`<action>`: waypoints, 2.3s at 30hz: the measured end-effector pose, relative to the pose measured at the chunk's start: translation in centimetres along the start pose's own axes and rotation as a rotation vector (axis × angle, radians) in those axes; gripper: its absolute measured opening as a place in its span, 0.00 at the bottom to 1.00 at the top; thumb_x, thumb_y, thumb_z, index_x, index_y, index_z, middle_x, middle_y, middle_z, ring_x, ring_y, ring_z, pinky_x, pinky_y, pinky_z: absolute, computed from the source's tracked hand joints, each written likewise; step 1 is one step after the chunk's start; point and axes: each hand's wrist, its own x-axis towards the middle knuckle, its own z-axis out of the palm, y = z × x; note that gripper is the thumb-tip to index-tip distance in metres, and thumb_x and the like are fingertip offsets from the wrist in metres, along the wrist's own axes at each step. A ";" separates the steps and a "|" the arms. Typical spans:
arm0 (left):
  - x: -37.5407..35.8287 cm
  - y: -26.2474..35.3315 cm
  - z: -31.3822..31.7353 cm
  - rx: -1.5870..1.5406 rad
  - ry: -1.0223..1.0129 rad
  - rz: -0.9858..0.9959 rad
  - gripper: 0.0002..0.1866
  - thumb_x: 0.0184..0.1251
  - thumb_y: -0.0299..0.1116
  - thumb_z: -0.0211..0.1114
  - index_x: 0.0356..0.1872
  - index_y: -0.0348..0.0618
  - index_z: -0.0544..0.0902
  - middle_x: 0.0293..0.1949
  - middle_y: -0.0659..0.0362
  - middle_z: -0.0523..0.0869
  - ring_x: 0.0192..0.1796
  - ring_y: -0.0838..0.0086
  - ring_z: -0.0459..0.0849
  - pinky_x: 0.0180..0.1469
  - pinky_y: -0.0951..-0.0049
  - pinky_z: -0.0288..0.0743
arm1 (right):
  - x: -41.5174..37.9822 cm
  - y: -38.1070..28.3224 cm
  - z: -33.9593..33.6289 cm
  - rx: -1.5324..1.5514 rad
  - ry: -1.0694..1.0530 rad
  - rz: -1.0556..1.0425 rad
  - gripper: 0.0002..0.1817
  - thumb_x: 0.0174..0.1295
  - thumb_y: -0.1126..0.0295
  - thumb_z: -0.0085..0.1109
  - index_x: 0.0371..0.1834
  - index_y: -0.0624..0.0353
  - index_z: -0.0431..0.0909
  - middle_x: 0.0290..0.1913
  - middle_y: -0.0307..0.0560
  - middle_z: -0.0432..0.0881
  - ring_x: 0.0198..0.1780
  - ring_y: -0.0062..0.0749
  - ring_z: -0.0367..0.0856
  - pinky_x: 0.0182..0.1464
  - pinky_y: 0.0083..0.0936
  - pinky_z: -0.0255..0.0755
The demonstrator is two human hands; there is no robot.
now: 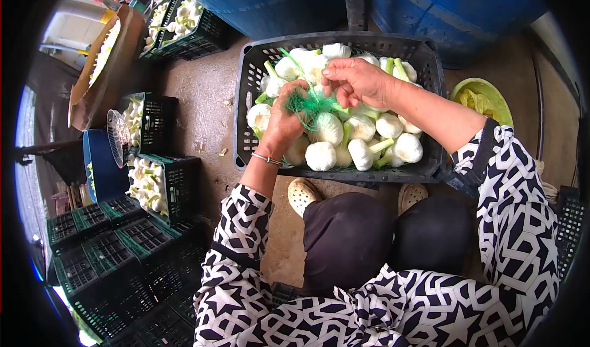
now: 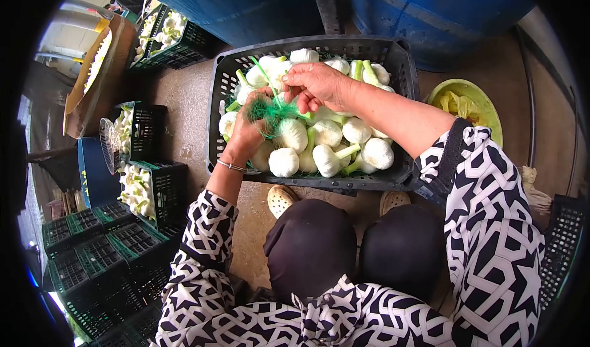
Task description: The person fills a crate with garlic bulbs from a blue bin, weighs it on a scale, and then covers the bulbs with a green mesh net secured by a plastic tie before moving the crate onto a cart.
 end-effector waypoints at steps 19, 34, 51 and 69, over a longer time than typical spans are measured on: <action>0.0 1.2 -0.1 -0.026 -0.072 -0.116 0.12 0.53 0.18 0.64 0.38 0.42 0.76 0.51 0.62 0.76 0.52 0.75 0.74 0.56 0.75 0.70 | -1.7 -2.6 -7.8 -0.196 0.146 -0.100 0.11 0.69 0.66 0.53 0.32 0.62 0.77 0.19 0.34 0.73 0.13 0.09 0.59 0.13 0.11 0.50; 0.4 1.8 -2.8 -0.377 -0.307 -0.140 0.20 0.55 0.17 0.63 0.51 0.36 0.80 0.58 0.55 0.79 0.59 0.71 0.76 0.63 0.73 0.67 | -8.6 -1.9 -6.2 -0.394 0.355 -0.227 0.17 0.69 0.61 0.56 0.53 0.62 0.74 0.44 0.50 0.82 0.32 0.23 0.80 0.27 0.19 0.72; 0.8 -1.8 -12.9 0.166 0.177 -0.419 0.18 0.66 0.40 0.67 0.46 0.33 0.82 0.37 0.63 0.85 0.36 0.81 0.78 0.37 0.77 0.72 | -14.9 3.0 -11.2 -0.445 0.603 0.136 0.12 0.66 0.65 0.60 0.41 0.63 0.74 0.31 0.41 0.81 0.31 0.19 0.79 0.31 0.20 0.73; 1.1 0.2 -14.6 0.312 0.357 -0.647 0.25 0.71 0.46 0.61 0.53 0.30 0.79 0.45 0.55 0.83 0.43 0.71 0.77 0.47 0.72 0.74 | -14.2 4.4 -8.9 -0.548 1.084 -0.060 0.14 0.53 0.64 0.62 0.28 0.59 0.67 0.19 0.53 0.74 0.23 0.52 0.78 0.26 0.44 0.70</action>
